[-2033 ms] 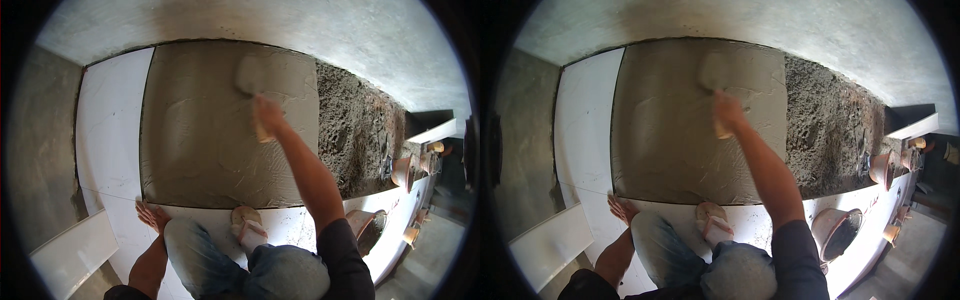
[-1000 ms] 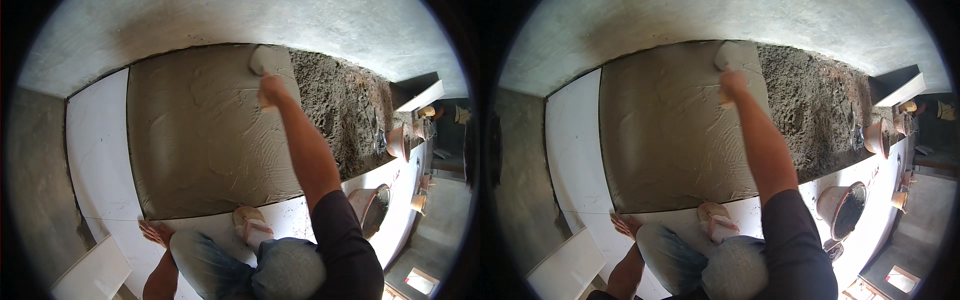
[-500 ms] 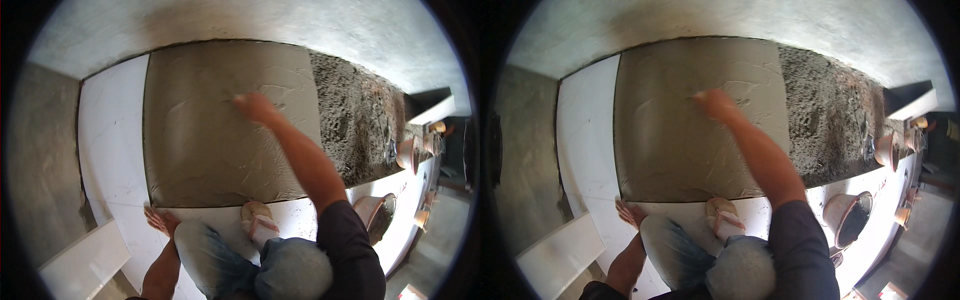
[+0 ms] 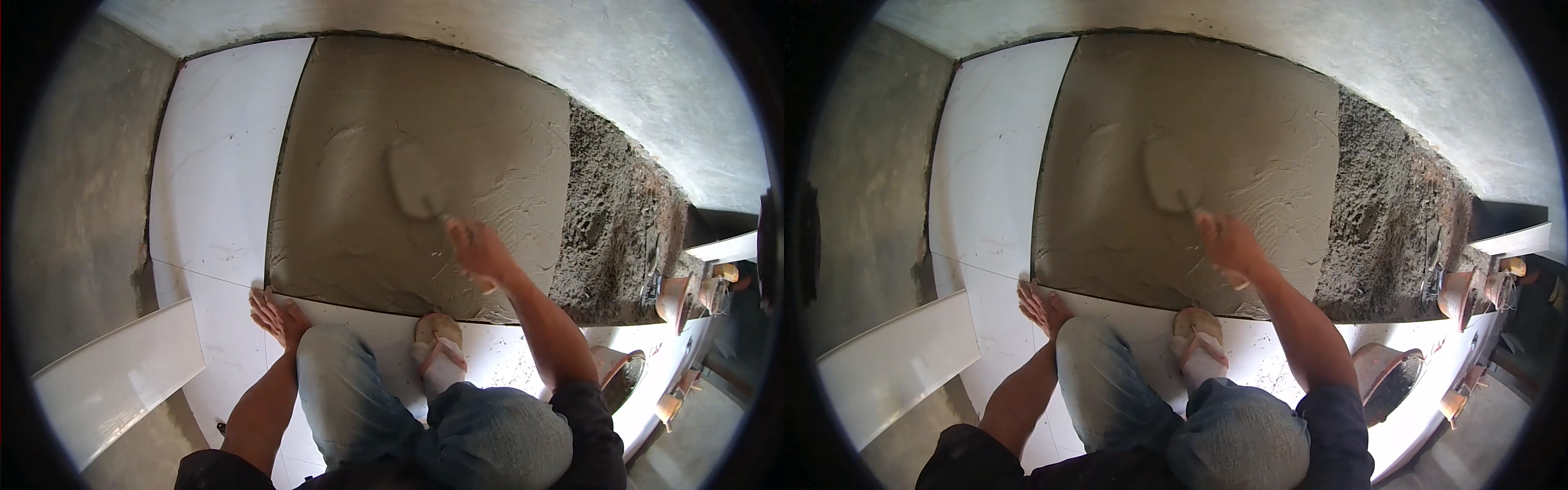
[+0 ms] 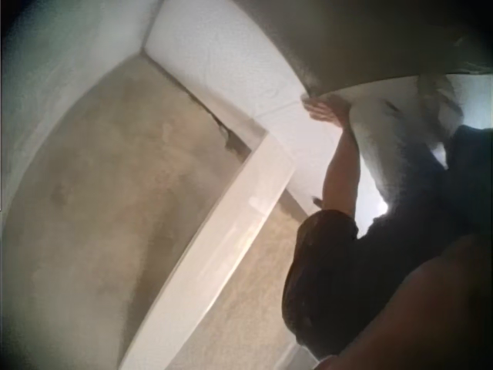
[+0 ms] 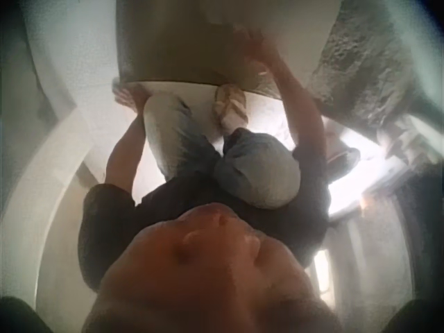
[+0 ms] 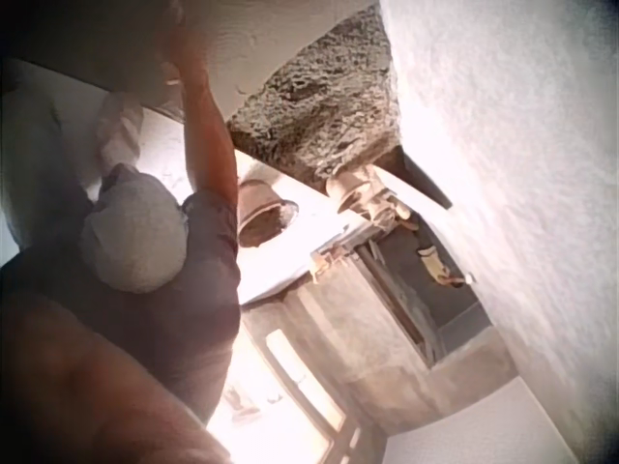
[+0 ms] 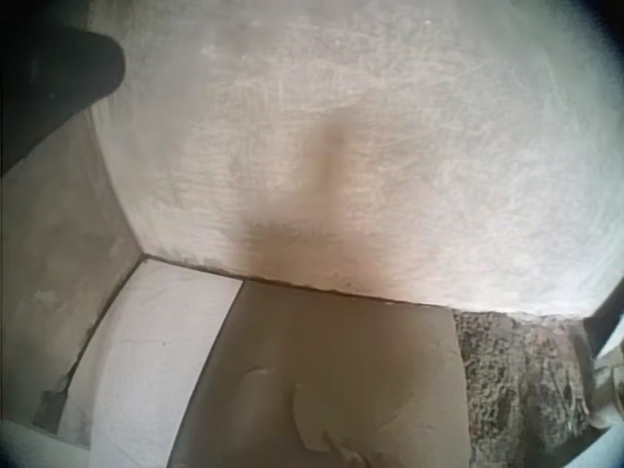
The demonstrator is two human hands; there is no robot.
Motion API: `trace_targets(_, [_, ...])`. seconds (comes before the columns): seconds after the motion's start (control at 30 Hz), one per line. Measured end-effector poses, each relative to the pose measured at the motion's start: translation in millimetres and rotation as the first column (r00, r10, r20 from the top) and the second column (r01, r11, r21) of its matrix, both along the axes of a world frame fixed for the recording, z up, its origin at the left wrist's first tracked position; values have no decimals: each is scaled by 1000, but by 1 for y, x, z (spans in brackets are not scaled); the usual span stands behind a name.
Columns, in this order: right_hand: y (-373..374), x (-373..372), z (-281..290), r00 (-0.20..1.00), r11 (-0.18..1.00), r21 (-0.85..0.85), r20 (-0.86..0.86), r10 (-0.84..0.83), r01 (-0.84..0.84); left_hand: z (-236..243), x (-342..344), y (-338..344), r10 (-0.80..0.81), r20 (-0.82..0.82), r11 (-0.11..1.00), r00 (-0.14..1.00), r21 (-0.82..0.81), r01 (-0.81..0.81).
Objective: The person spreads mortar on the floor using a trowel and positions a large white tile onto the surface. The person aligns the tile with those already laid, wipes the tile surface and edges with a cloth, and taps the tile into place using a rubber mallet.
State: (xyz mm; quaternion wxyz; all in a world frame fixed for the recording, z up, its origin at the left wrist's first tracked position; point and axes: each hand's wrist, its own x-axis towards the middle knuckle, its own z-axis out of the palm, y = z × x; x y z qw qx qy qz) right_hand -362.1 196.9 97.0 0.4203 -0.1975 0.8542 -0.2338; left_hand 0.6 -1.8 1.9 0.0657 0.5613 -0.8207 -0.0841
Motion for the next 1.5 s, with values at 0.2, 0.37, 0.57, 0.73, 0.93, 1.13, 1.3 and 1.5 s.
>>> trace_targets(0.2, [21, -7, 23, 907, 975, 13, -365, 212, -223, 0, 2, 1, 0, -10, 1000, 1000, -2, 0])
trace_targets(0.37, [34, -19, 10, 980, 998, -20, -186, -66, 63, 2, -1, 1, -36, -31, 998, 999, -52, 34])
trace_targets(0.57, [58, 27, 15, 938, 947, -116, -218, 271, -300, 4, -2, 0, 10, 0, 1000, 1000, 23, -10])
trace_targets(0.73, [67, -51, 17, 985, 991, 77, -142, -95, 106, 3, -1, 1, 18, -10, 999, 1000, 27, -17])
trace_targets(0.93, [-6, -34, -6, 960, 975, -172, -218, -178, 142, 2, -2, 1, 25, -9, 1000, 1000, 2, -25])
trace_targets(1.13, [-62, 34, 1, 937, 925, -173, 34, 348, -337, 2, 0, 0, 22, -19, 1000, 1000, 10, -22])
trace_targets(1.3, [-56, -21, 37, 768, 782, 164, -153, 622, -601, 3, 2, -1, 27, -29, 997, 999, 77, -25])
trace_targets(1.5, [-139, -97, 34, 906, 948, -46, -314, 286, -315, 6, 0, -1, 19, -13, 997, 1000, 78, -18])
